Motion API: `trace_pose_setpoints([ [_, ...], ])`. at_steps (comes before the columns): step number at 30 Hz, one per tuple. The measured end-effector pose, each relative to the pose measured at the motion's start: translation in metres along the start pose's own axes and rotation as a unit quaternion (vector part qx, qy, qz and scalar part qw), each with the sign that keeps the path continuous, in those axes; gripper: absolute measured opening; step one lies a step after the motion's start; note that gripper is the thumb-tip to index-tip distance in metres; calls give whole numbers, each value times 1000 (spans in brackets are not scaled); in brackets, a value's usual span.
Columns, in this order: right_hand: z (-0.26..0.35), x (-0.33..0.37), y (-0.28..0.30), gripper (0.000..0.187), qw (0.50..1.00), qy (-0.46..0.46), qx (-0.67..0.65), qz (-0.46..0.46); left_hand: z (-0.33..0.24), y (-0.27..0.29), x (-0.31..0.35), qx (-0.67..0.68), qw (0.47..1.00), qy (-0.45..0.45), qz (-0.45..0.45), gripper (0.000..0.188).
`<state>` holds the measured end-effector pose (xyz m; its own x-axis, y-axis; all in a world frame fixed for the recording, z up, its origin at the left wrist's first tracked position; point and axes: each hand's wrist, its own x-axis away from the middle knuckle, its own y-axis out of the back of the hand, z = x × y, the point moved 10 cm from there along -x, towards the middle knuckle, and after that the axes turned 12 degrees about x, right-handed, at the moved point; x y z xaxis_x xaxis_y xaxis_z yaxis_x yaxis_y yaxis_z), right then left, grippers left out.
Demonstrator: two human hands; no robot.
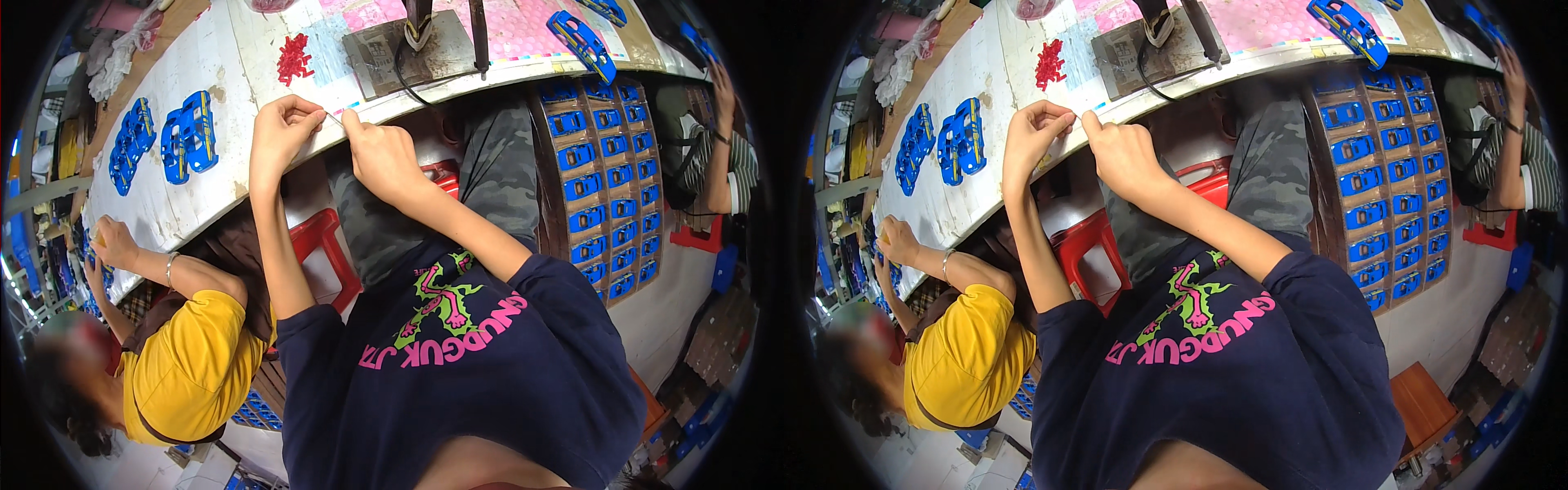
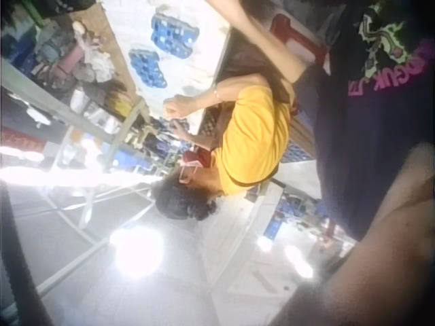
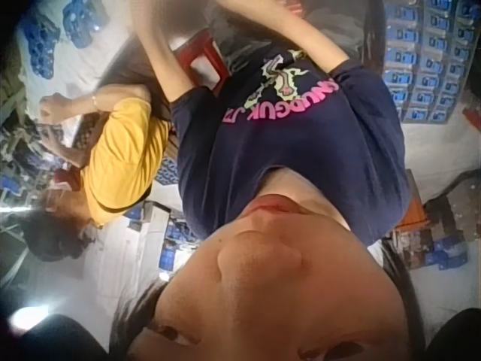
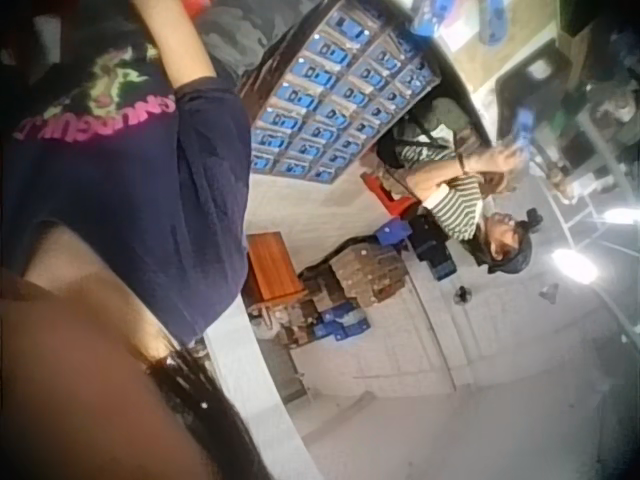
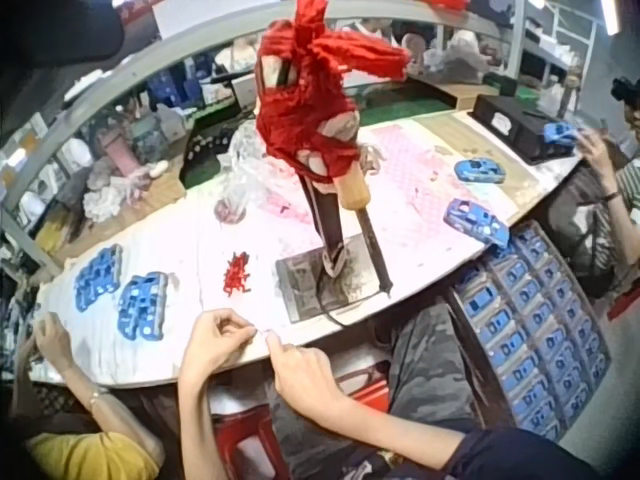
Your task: The person assembles blue plastic toy car bodies by inserting small red plastic pieces into designated slots. They use a soldering iron to heat the plastic around the inserted pieces to secure them in place. The person handles the toy bodies one at a time, repeating the process of insertion and heating for multiple units.
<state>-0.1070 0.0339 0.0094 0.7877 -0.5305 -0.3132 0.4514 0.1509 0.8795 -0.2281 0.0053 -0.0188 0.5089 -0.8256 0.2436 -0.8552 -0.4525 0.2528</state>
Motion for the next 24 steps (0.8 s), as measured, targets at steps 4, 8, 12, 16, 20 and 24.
trace_pose_setpoints([
  [4,4,2,-1,19,1000,-5,-2,5,-3,1,2,28,999,-23,-16,11],
  [8,-2,4,-4,16,1000,-10,-12,-8,-3,1,2,30,999,-25,-16,10],
  [12,-10,3,-3,23,999,-33,-31,6,-1,3,3,28,999,-18,-19,11],
  [16,-6,5,7,15,995,-47,-71,-45,-9,18,21,19,996,-34,-75,12],
  [20,27,-14,-1,21,991,-16,-120,-55,-31,78,79,-35,959,-119,-254,12],
  [24,63,-41,-24,42,999,-10,-41,-2,-51,86,117,-28,938,-155,-310,9],
])
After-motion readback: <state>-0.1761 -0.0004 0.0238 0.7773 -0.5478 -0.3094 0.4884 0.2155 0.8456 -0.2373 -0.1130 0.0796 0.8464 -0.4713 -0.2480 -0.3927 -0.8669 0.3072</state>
